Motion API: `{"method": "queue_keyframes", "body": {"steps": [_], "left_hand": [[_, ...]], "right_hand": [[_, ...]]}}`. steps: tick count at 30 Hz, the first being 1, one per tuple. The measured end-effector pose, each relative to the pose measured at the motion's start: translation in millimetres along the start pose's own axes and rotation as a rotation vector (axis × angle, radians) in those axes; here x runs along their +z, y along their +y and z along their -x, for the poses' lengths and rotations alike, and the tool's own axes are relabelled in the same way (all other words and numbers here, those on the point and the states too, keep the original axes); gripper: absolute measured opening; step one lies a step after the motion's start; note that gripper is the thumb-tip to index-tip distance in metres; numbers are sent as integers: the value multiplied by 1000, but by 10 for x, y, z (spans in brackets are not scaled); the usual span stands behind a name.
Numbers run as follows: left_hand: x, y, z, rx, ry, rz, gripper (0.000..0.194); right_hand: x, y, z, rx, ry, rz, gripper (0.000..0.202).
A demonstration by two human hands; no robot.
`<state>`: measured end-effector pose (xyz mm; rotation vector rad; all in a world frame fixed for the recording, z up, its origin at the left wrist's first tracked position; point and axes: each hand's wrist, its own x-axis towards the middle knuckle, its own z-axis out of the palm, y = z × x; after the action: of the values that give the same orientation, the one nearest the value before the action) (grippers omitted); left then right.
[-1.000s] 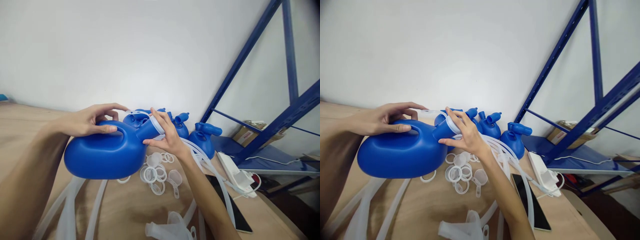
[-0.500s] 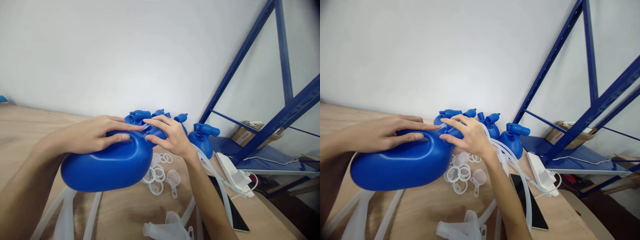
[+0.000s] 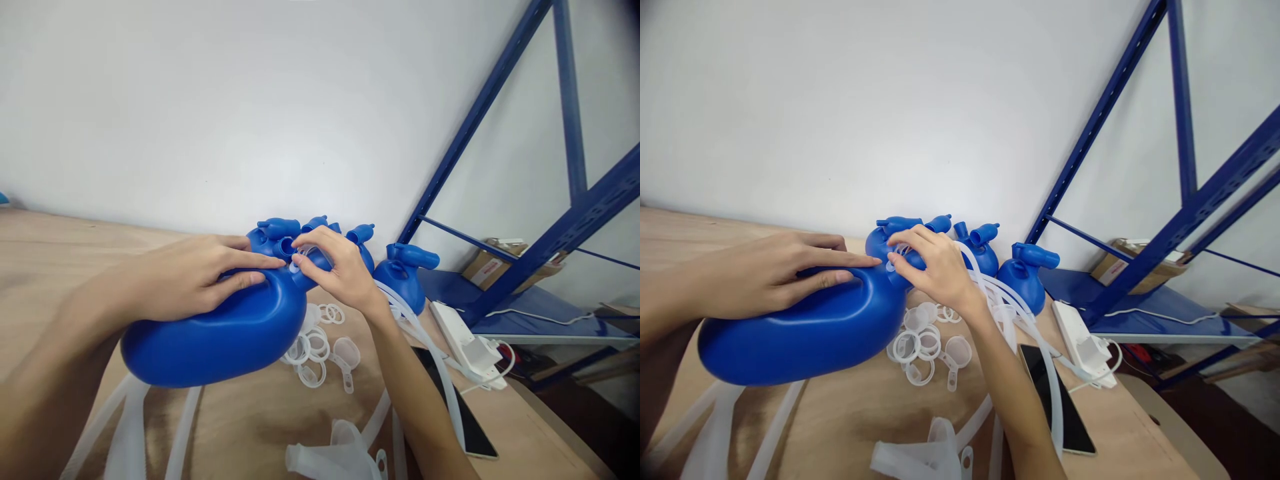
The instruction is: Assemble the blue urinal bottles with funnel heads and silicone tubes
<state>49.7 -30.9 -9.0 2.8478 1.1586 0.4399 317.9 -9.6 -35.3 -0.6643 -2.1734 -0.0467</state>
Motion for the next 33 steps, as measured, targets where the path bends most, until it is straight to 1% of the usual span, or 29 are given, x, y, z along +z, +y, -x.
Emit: {"method": "queue_keyframes", "body": {"steps": [3,6,10,14,16,21,23,26,30,33], "left_hand": [[-10,-12,-1,17,16,8,54],[-26,-3,5,19,22,15,53],[-46,27,38,7,22,28,51],[-72,29,89,-19,56,60,49],[-84,21,103,-26,61,60,49],[-91,20,93,-13,55,25,52],[-84,21,83,-10,53,14,53],[-78,14,79,-10,57,14,52],[-86,4,92,-2,59,22,51],[-83,11,91,-2,60,30,50]], "right_hand": [[-18,-6,4,-14,-36,56,12],[-15,3,12,-36,-62,65,16],[48,34,26,-74,-18,99,20],[112,19,27,-68,16,144,20],[120,-11,22,-50,37,109,17],[119,-57,5,37,121,-66,10],[122,-41,2,34,140,-102,8],[122,-11,2,-14,114,-94,10],[117,0,6,-66,43,-2,13],[127,1,9,-88,37,57,18]]}}
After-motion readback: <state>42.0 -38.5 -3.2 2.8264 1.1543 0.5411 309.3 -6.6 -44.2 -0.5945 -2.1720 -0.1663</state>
